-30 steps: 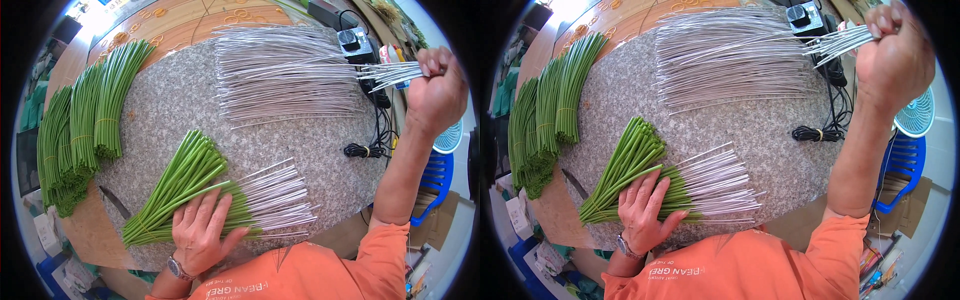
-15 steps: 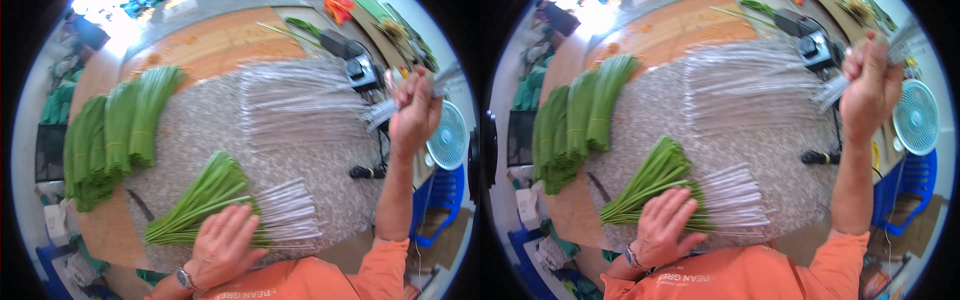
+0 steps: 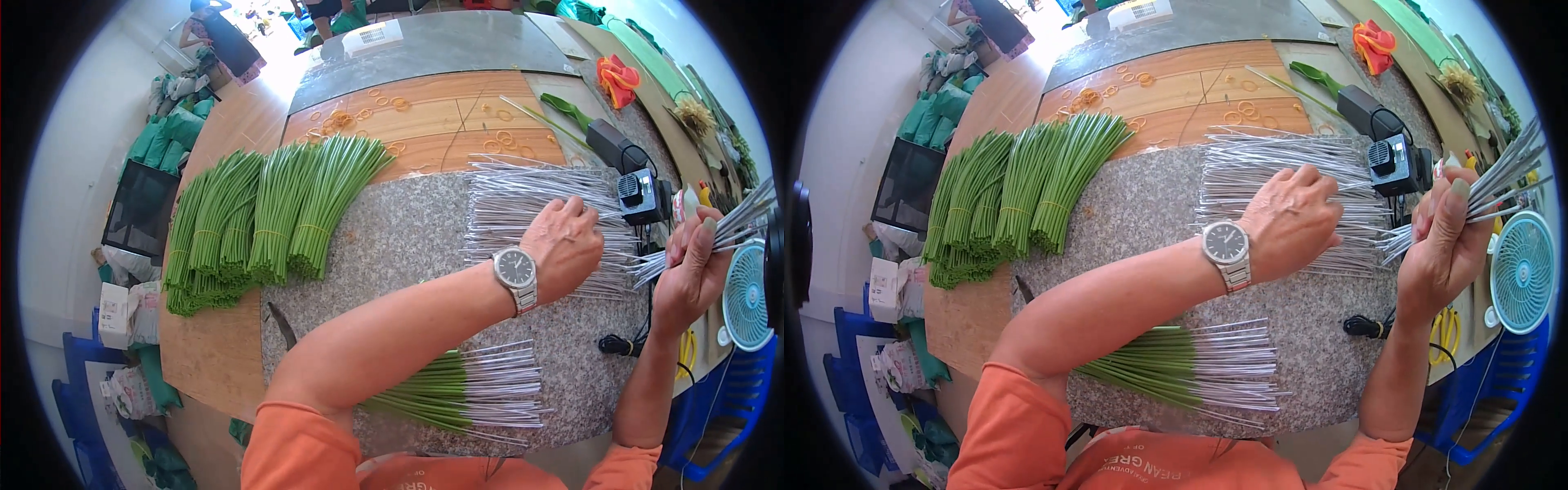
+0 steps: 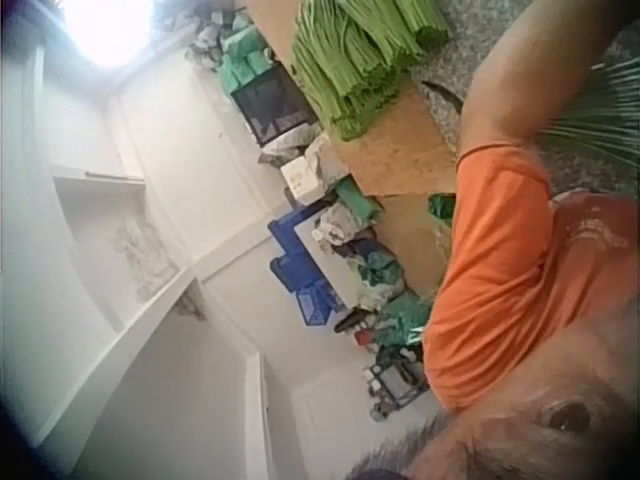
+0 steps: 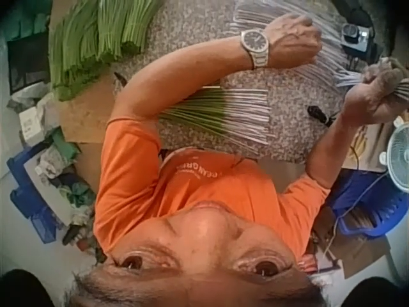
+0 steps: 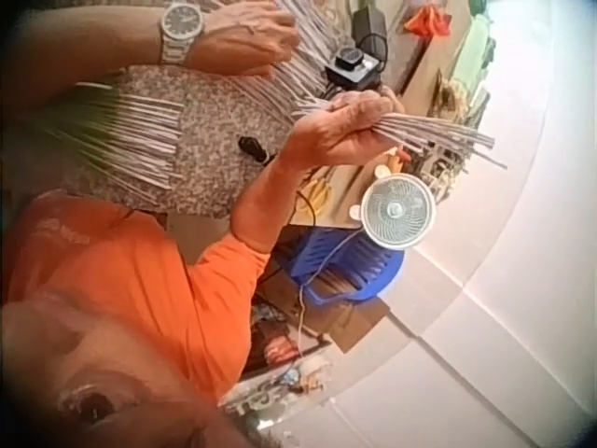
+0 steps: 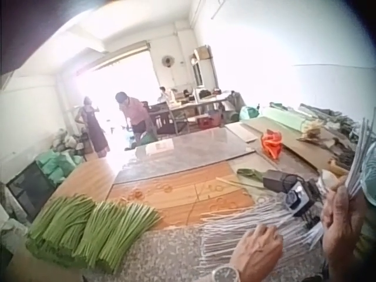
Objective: The person untangles a power cord and then inserts white plastic rods one at a time into green plastic tubes.
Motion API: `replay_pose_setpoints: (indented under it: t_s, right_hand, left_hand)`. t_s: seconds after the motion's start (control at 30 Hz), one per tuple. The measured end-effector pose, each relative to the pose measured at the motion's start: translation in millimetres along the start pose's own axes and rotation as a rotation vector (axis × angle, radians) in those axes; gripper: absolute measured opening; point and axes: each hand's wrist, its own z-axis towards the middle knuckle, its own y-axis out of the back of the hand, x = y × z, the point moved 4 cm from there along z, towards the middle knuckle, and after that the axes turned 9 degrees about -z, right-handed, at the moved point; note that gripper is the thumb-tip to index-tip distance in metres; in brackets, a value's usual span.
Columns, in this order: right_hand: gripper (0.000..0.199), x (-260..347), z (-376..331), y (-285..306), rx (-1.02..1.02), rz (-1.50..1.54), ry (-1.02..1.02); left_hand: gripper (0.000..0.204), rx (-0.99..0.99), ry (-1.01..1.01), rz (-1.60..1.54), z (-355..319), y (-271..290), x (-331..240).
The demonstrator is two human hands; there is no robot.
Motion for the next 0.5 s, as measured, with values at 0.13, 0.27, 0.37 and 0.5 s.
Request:
replay_pose_setpoints:
  t_s: [0.13,0.27,0.37,0.5]
  right_hand:
    - [0.026,-4.2,-5.0,10.9,-0.025,-0.044,-0.058]
    - [0.026,-2.3,-2.4,23.9,0.093,-0.085,-0.136]
    - [0.026,-0.1,-4.3,22.5,0.193,-0.082,-0.208]
    - [0.024,12.1,-13.1,-4.1,0.287,-0.117,-0.195]
  left_hand:
    - [0.008,0.003,-0.073,0.023,5.4,-4.2,-7.5]
    - [0.007,-0.032,-0.156,0.087,15.8,8.1,-26.6]
    - [0.01,-0.15,-0.259,0.229,20.4,33.7,-43.3]
    - [0.013,-0.198,-0.303,0.377,20.5,67.8,-55.2]
